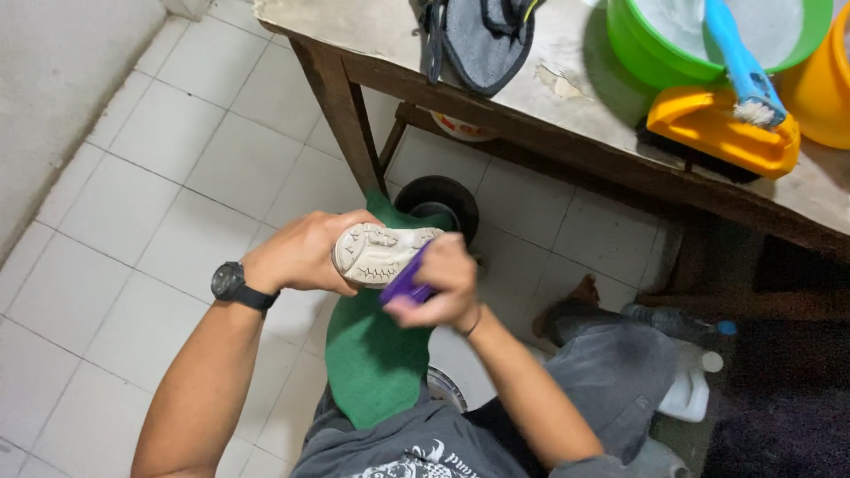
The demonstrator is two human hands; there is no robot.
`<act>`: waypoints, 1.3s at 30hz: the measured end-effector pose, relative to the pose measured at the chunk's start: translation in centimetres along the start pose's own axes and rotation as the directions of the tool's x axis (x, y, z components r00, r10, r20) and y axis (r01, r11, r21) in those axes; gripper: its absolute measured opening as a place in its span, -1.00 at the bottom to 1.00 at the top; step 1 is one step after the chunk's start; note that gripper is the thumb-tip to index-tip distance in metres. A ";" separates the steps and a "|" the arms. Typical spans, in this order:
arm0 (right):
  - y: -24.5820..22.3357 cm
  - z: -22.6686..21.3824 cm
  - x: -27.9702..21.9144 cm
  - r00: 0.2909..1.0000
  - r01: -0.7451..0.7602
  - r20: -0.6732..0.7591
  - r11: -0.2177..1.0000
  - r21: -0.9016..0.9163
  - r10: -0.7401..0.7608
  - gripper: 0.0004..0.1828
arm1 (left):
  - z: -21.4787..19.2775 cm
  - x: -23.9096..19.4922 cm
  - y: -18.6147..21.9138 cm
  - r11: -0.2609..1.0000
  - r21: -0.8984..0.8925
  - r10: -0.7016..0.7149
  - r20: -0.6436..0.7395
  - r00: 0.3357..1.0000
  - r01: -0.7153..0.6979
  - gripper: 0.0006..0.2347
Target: The person scrubs the sole of a white sneaker using a purple brush and a small metal tool. They repeatedly dip the tools into a yellow bucket of soapy water and continue scrubbing the shoe's sole while holding it over a green cloth.
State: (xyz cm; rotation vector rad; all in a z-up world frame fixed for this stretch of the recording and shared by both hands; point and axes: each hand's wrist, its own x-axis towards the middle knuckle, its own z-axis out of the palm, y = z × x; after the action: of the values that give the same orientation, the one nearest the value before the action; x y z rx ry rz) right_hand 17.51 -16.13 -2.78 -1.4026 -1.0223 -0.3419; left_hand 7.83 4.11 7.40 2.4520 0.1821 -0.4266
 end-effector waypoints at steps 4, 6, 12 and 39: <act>8.8 -3.0 -4.6 0.931 -0.365 -0.059 0.920 -0.141 0.360 -0.59 | 0.2 -0.1 -0.3 1.000 -0.002 -0.003 -0.002 1.000 0.003 -0.23; 2.3 -0.6 -1.1 0.984 -0.179 -0.032 0.980 -0.084 0.176 -0.54 | -0.4 0.2 -0.5 1.000 0.019 0.003 -0.012 1.000 -0.003 -0.25; 6.1 -2.0 -4.5 0.982 -0.187 -0.030 0.981 -0.060 0.185 -0.56 | 0.3 -0.6 -1.2 0.996 -0.086 -0.033 -0.025 0.999 0.031 -0.26; 8.2 1.3 -10.5 0.890 -0.437 -0.175 0.897 -0.070 0.420 -0.58 | 2.1 -5.3 -7.0 0.949 -0.317 -0.095 -0.259 0.961 0.008 -0.23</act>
State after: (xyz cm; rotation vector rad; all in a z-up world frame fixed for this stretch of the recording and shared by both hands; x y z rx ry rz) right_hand 17.25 -17.02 -16.13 -1.6278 -0.5479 -0.1751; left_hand 0.70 8.20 3.73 2.1840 0.3996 -0.0706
